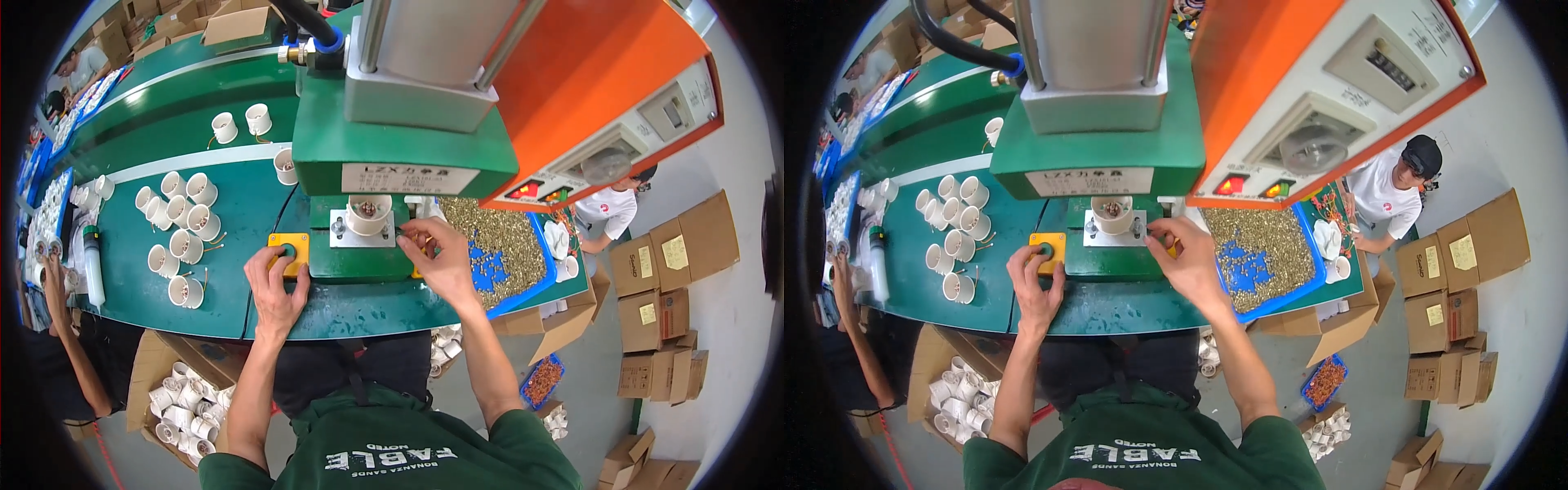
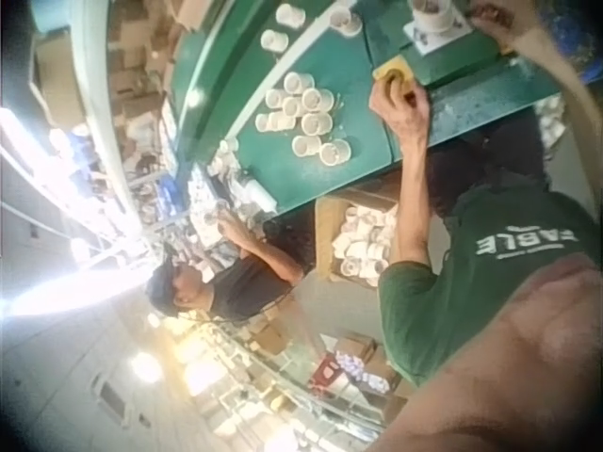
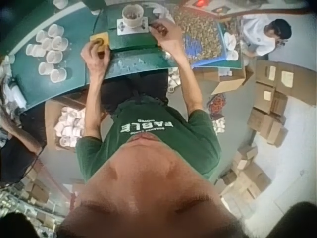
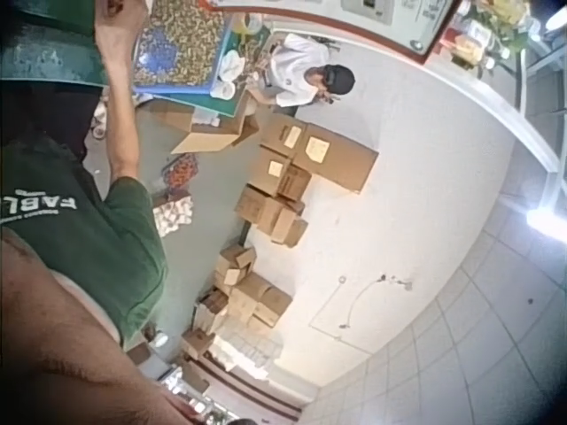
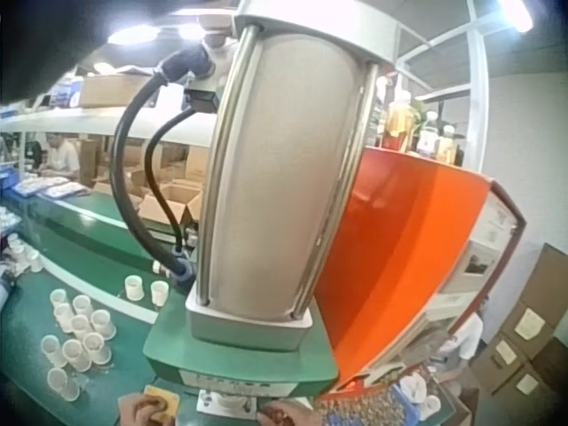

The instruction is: The person assembles white housing components by inserting metal pins into them, then uses a pneumatic pressing machine to secure the pins.

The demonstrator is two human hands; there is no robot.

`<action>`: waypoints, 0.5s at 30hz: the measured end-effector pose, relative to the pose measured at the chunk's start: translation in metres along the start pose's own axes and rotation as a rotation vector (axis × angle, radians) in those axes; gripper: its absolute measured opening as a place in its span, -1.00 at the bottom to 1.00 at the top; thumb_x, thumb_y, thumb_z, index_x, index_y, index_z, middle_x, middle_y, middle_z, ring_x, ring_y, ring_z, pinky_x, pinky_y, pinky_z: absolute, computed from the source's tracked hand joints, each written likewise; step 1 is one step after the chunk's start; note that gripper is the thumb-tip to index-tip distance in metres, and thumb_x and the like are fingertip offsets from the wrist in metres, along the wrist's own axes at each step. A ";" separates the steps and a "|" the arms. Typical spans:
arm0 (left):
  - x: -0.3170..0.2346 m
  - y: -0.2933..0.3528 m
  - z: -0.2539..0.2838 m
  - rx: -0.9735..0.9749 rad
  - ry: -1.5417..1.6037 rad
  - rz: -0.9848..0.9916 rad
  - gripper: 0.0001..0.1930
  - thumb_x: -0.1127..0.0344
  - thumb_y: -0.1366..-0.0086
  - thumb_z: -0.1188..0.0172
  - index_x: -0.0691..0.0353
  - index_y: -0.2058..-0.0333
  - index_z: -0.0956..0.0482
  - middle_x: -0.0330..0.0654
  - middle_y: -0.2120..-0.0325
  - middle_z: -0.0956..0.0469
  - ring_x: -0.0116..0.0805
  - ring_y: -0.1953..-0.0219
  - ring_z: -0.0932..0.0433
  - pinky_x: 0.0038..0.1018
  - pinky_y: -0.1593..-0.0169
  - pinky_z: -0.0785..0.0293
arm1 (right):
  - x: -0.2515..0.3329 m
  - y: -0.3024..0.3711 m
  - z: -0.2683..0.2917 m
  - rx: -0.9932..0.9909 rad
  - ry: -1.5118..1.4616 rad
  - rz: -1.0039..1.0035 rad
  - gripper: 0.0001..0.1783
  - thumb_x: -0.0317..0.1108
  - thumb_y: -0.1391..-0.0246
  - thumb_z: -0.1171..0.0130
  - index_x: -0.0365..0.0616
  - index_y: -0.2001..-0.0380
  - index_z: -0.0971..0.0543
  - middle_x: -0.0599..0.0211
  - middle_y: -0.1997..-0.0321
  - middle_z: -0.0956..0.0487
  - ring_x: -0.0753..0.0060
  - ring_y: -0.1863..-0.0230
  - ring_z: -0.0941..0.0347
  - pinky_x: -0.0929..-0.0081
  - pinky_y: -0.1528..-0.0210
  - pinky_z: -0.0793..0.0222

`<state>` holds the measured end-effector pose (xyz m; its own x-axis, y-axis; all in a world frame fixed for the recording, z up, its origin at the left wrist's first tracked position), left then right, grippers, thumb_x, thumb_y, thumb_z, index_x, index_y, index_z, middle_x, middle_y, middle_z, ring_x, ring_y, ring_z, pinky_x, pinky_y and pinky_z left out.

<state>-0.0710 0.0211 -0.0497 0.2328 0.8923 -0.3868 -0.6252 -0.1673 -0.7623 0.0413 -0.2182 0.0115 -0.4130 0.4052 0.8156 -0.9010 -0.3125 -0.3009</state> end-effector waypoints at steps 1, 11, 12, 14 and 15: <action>0.001 0.001 0.001 0.011 0.012 0.013 -0.58 0.50 0.00 -0.38 0.23 0.14 -0.44 -0.01 0.10 -0.44 0.01 0.03 -0.44 -0.16 0.00 -0.34 | -0.001 0.000 -0.003 0.000 0.001 0.016 -0.74 -0.50 0.02 -0.35 -0.22 0.19 -0.62 0.42 0.41 -0.56 0.71 0.52 -0.33 0.67 0.53 -0.21; 0.026 0.043 0.080 0.090 -0.085 0.188 -0.58 0.55 -0.03 -0.35 0.24 0.13 -0.43 0.05 0.04 -0.42 0.05 0.01 -0.42 -0.16 -0.06 -0.37 | 0.010 -0.020 -0.018 0.069 -0.035 0.049 -0.32 -0.17 0.37 -0.63 -0.17 0.17 -0.50 0.42 0.21 -0.47 0.52 0.32 -0.26 0.53 0.25 -0.23; 0.032 0.052 0.098 0.074 -0.133 0.217 -0.59 0.56 -0.05 -0.34 0.24 0.12 -0.42 0.05 0.04 -0.42 0.04 -0.01 -0.42 -0.17 -0.07 -0.36 | 0.015 -0.015 -0.015 0.046 -0.033 0.073 -0.35 -0.19 0.39 -0.63 -0.16 0.21 -0.51 0.39 0.18 -0.48 0.47 0.29 -0.28 0.51 0.22 -0.24; 0.044 0.073 0.135 -0.016 -0.246 0.286 -0.64 0.58 -0.13 -0.28 0.29 0.10 -0.42 0.05 0.06 -0.42 0.00 0.00 -0.43 -0.20 -0.07 -0.36 | 0.008 0.001 -0.001 0.043 0.047 0.073 -0.42 -0.29 0.46 -0.61 -0.13 0.29 -0.53 0.38 0.25 -0.46 0.42 0.28 -0.28 0.51 0.22 -0.23; 0.050 0.083 0.148 -0.040 -0.295 0.321 -0.66 0.58 -0.16 -0.26 0.31 0.09 -0.42 0.04 0.06 -0.42 -0.01 0.01 -0.43 -0.20 -0.07 -0.36 | -0.003 0.011 0.008 -0.025 0.112 0.070 -0.42 -0.26 0.44 -0.62 -0.12 0.29 -0.54 0.34 0.28 -0.53 0.33 0.24 -0.38 0.43 0.17 -0.30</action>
<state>-0.2216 0.1133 -0.0557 -0.1951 0.8730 -0.4471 -0.6002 -0.4668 -0.6496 0.0340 -0.2295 0.0098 -0.4856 0.4768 0.7327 -0.8721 -0.3220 -0.3684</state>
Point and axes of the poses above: each hand's wrist, its own y-axis away from the middle knuckle, its own z-axis out of the back of the hand, x = y × z, the point moved 5 cm from there along -y, towards the middle knuckle
